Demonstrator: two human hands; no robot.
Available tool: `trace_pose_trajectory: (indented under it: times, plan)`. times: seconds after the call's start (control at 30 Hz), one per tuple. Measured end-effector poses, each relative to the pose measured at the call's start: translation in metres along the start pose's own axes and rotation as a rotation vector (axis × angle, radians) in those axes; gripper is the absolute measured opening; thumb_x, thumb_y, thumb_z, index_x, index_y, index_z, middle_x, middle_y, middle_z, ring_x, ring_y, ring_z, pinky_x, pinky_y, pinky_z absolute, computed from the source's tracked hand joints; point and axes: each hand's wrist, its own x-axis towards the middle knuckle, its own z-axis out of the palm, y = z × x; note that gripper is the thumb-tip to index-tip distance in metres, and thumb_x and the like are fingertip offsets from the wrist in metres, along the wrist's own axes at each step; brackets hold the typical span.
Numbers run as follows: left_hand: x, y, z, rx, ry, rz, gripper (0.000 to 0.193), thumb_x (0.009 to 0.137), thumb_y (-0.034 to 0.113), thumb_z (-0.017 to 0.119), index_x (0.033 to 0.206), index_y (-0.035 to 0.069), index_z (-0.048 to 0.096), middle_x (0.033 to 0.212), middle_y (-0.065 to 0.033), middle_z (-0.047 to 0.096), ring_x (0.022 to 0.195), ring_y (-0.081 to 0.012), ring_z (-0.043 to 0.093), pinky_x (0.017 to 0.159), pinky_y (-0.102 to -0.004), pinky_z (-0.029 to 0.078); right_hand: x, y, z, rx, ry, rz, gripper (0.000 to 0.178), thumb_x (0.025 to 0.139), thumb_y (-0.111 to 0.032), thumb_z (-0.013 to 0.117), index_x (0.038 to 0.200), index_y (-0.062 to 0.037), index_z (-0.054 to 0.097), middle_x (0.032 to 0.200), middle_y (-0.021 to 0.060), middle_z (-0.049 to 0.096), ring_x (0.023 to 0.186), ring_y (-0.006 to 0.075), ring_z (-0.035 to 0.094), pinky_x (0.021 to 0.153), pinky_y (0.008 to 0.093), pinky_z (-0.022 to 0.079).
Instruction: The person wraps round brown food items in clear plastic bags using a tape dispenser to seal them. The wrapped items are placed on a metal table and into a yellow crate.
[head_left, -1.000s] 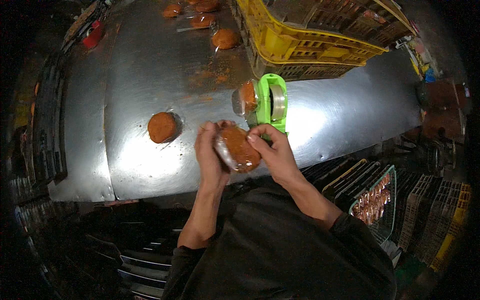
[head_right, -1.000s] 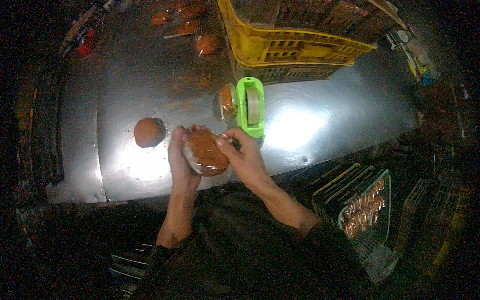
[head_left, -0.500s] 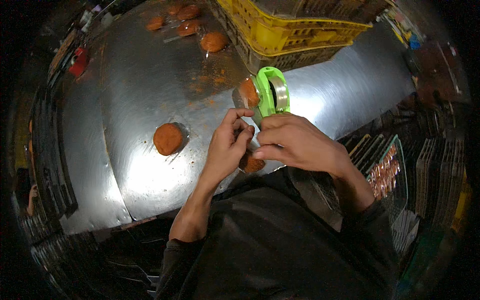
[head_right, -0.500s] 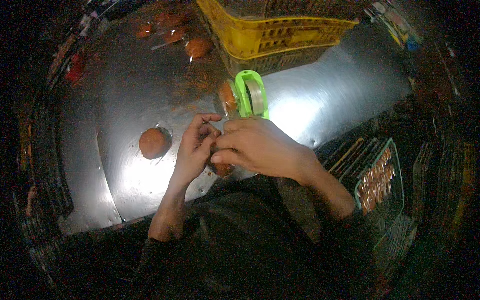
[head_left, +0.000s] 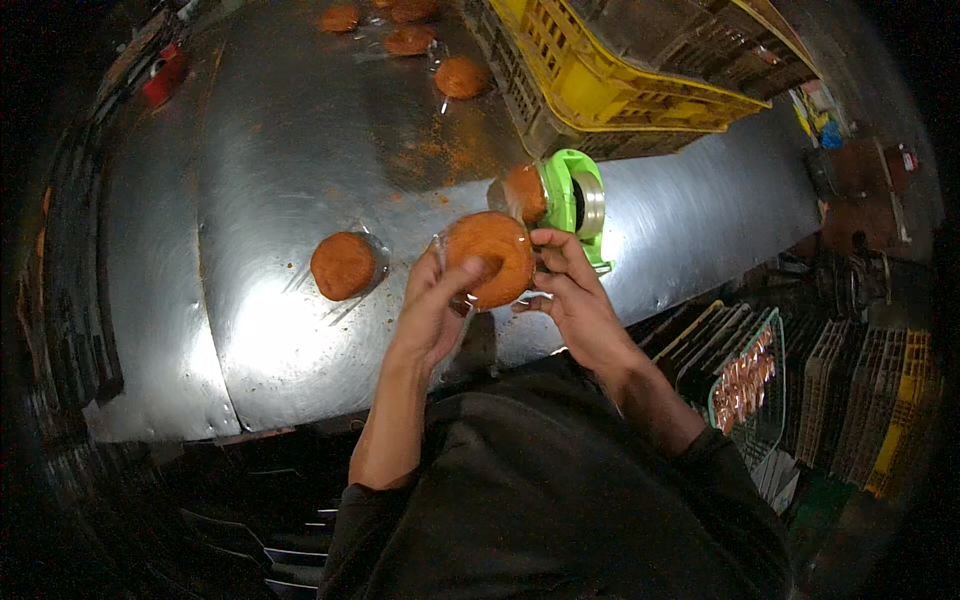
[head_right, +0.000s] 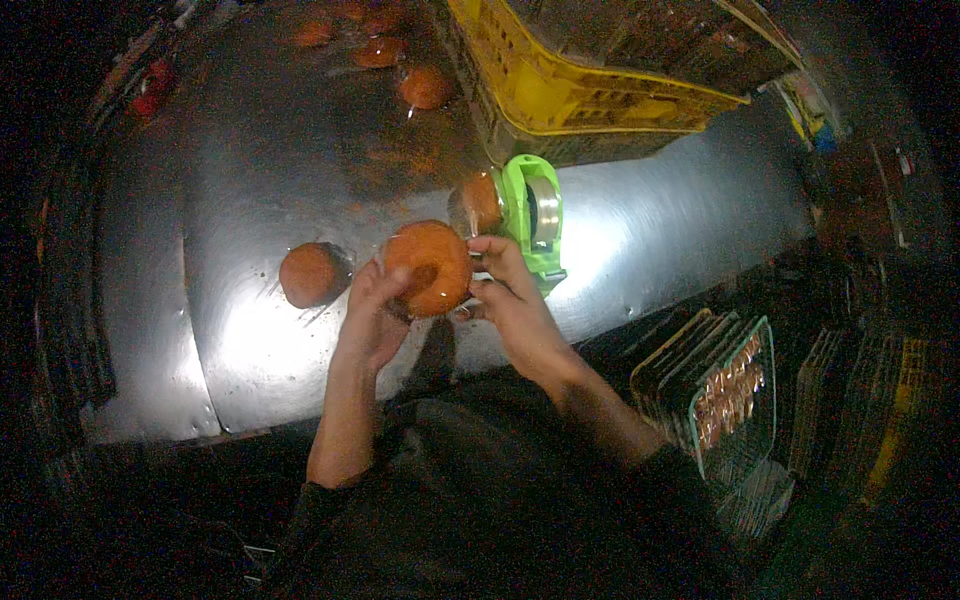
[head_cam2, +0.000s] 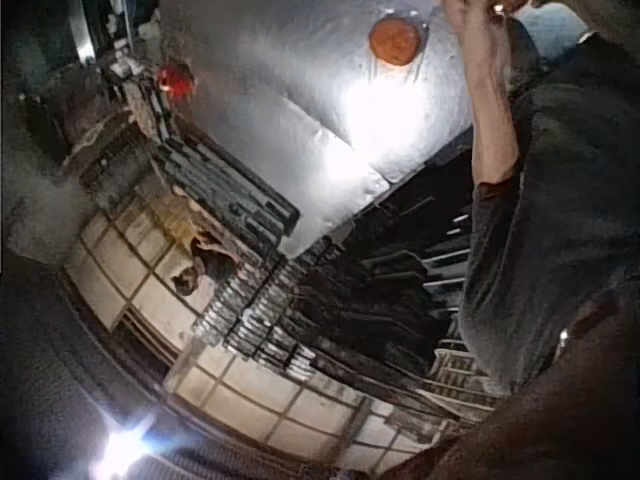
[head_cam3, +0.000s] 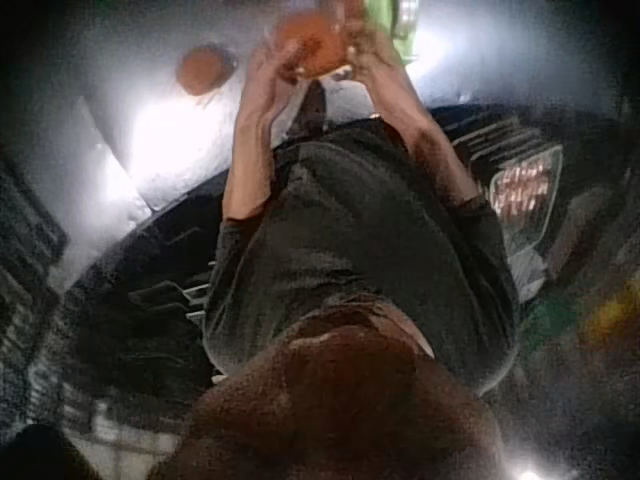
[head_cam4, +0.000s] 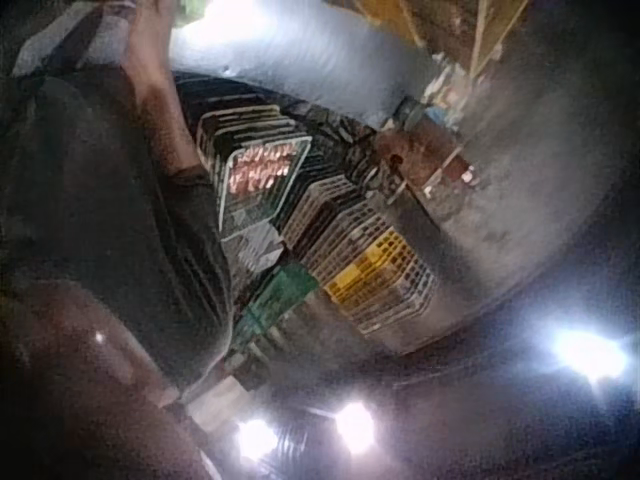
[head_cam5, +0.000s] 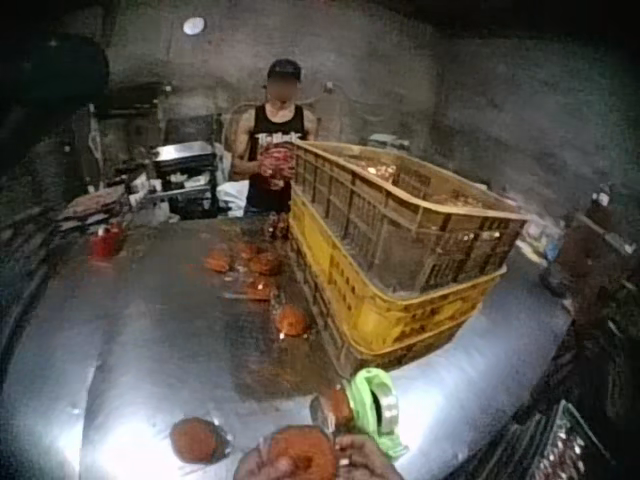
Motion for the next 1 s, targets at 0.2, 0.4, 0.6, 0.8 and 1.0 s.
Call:
trace_pose_trajectory:
  times: [0.2, 0.4, 0.6, 0.8, 1.0]
  plan:
    - [0.078, -0.019, -0.002, 0.529, 0.143, 0.150, 0.044, 0.092, 0.024, 0.061, 0.123, -0.006, 0.053, 0.116, -0.0137, 0.062, 0.108, -0.0200, 0.060, 0.093, -0.0320, 0.046, 0.025, -0.036, -0.043, -0.383, 0.158, -0.415, 0.022, 0.095, -0.013, 0.052, 0.114, -0.0024, 0.049, 0.106, 0.0074, 0.056, 0.094, 0.0156, 0.057, 0.086, 0.0292, 0.045]
    - [0.055, -0.007, -0.056, 1.496, 0.249, 0.130, 0.083, 0.078, 0.047, 0.073, 0.141, 0.003, 0.039, 0.132, -0.0232, 0.050, 0.126, -0.0361, 0.044, 0.108, -0.0470, 0.026, 0.025, -0.021, -0.046, -0.457, 0.029, -0.448, 0.028, 0.089, -0.011, 0.061, 0.114, -0.0021, 0.050, 0.101, 0.0071, 0.058, 0.088, 0.0155, 0.059, 0.079, 0.0297, 0.047]
    - [-0.006, 0.060, -0.125, 2.235, 0.551, -0.147, 0.102, 0.061, 0.042, 0.086, 0.142, 0.007, 0.034, 0.120, -0.0247, 0.056, 0.119, -0.0399, 0.051, 0.110, -0.0652, 0.014, 0.018, -0.001, -0.032, -0.740, -0.320, -0.495, 0.042, 0.084, -0.014, 0.069, 0.120, -0.0052, 0.049, 0.118, 0.0138, 0.053, 0.101, 0.0239, 0.058, 0.090, 0.0361, 0.046]
    - [0.000, 0.047, -0.028, 0.786, -0.313, -0.538, 0.074, 0.087, 0.064, 0.051, 0.124, 0.001, 0.057, 0.115, -0.0173, 0.063, 0.111, -0.0280, 0.057, 0.098, -0.0381, 0.040, -0.005, 0.006, -0.022, -0.998, -0.193, -1.150, 0.060, 0.072, -0.029, 0.079, 0.122, -0.0163, 0.048, 0.138, 0.0143, 0.041, 0.121, 0.0376, 0.047, 0.101, 0.0513, 0.040]
    - [-0.008, -0.004, 0.007, 0.519, -0.158, -0.342, 0.063, 0.102, 0.048, 0.032, 0.143, 0.001, 0.034, 0.147, -0.0161, 0.037, 0.136, -0.0251, 0.035, 0.113, -0.0378, 0.027, -0.008, 0.030, -0.033, -0.751, -0.011, -1.228, 0.061, 0.076, -0.015, 0.077, 0.125, -0.0095, 0.041, 0.121, 0.0170, 0.052, 0.107, 0.0348, 0.056, 0.096, 0.0469, 0.044]
